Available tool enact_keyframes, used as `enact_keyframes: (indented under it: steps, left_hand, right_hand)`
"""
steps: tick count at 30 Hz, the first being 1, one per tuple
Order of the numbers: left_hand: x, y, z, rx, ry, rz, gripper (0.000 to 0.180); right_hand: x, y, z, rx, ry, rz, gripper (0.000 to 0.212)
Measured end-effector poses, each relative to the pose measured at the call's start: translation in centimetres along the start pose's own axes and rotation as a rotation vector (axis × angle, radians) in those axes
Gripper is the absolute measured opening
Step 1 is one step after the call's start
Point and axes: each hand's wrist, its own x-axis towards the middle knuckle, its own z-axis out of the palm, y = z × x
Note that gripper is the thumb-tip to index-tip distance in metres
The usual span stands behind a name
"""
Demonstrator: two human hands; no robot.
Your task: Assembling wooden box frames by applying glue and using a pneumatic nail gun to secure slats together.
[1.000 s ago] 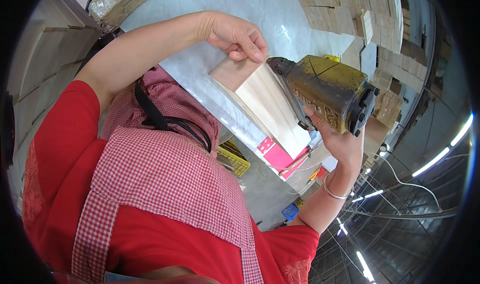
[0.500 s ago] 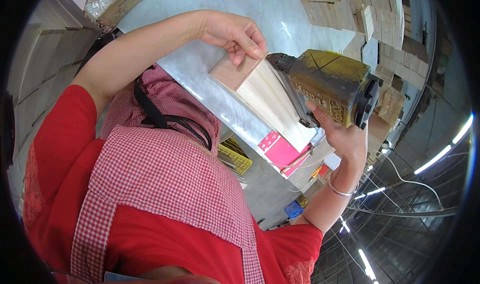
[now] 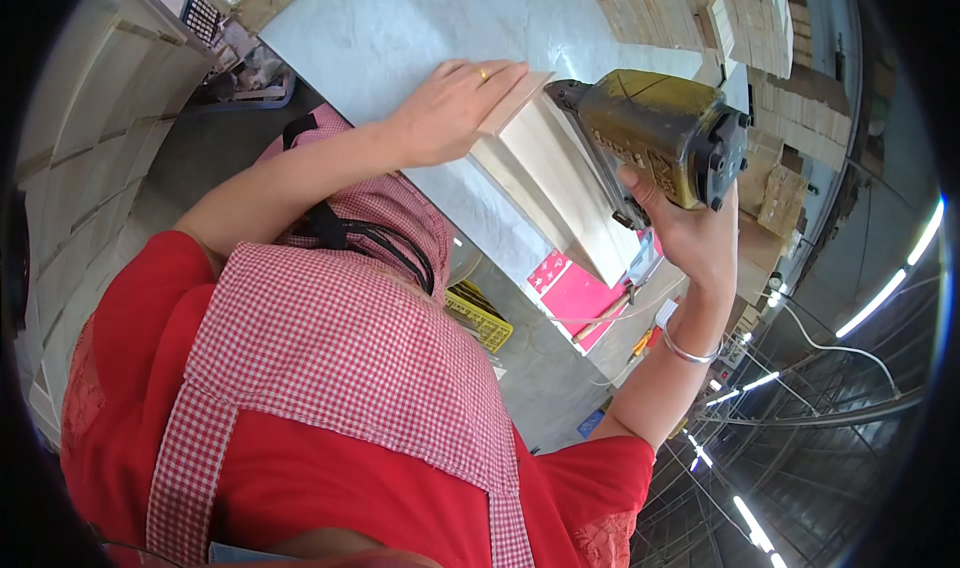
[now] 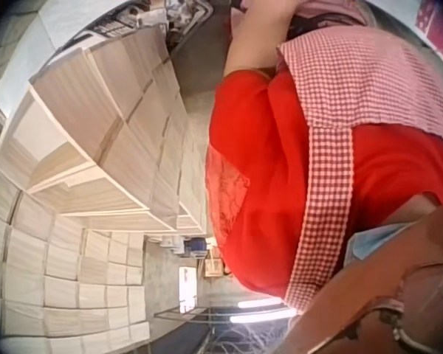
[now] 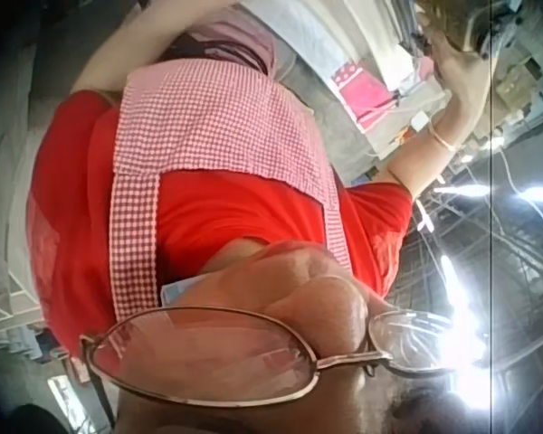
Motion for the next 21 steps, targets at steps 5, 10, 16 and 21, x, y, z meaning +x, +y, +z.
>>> enact_keyframes:
  steps: [5, 10, 16, 21]
  left_hand:
    - [2.7, -2.6, -0.4, -0.105, -0.049, -0.034, 0.062]
    - [3.3, -3.3, -0.2, -0.099, -0.017, -0.008, 0.062]
    - [3.2, -2.9, 0.1, -0.002, -0.014, -0.037, 0.065]
    - [3.1, -3.0, 0.4, 0.022, -0.017, -0.048, 0.067]
  right_hand:
    - [-1.5, -0.5, 0.2, 0.037, 0.062, -0.051, 0.042]
    - [-1.0, -2.3, 0.6, 0.012, 0.014, -0.144, 0.042]
    - [-0.3, -3.3, 1.2, 0.018, -0.026, -0.091, 0.042]
    - [-0.2, -3.2, 1.2, 0.063, -0.027, -0.104, 0.043]
